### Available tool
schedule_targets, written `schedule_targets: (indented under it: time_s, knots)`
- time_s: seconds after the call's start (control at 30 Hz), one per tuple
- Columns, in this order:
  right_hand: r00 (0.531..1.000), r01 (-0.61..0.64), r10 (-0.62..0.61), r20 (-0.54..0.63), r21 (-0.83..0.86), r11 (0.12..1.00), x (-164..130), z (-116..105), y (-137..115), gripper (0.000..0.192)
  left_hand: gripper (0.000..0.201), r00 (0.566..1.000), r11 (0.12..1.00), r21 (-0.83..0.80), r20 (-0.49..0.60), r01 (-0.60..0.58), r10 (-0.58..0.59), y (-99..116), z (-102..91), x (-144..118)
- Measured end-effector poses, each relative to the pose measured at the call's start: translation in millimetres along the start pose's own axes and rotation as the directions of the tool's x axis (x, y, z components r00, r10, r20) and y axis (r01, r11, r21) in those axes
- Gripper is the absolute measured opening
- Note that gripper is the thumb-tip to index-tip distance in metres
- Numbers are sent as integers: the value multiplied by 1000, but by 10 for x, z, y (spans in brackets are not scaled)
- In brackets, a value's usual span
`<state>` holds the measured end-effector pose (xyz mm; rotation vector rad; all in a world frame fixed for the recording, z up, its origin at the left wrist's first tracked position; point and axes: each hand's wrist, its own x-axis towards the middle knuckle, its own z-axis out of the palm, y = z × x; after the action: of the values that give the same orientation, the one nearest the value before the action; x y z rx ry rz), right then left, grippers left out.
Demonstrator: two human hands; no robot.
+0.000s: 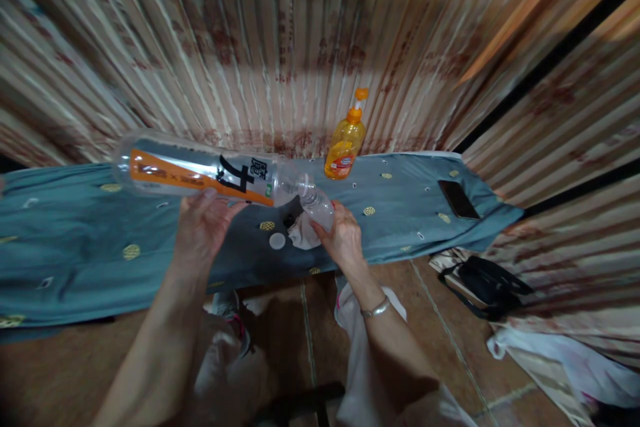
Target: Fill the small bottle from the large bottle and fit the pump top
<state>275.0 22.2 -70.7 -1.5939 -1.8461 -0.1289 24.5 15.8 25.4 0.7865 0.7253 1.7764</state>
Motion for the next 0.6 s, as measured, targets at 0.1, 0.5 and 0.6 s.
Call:
schedule_targets:
  time_s: [0.1,0.5,0.6]
  knots:
    - [1000,-2,2,3,7,1000,2,1,8,64,34,1000,1000,-19,-5,12,-12,-1,-5,3]
    - [999,-18,19,-32,11,1000,-14,27,6,63,35,1000,998,-64,8,17,-16,-16,15,15]
    - [999,-21,22,-39,31,999,-19,33,3,62,30,999,999,-52,29,18,-16,-18,13,17]
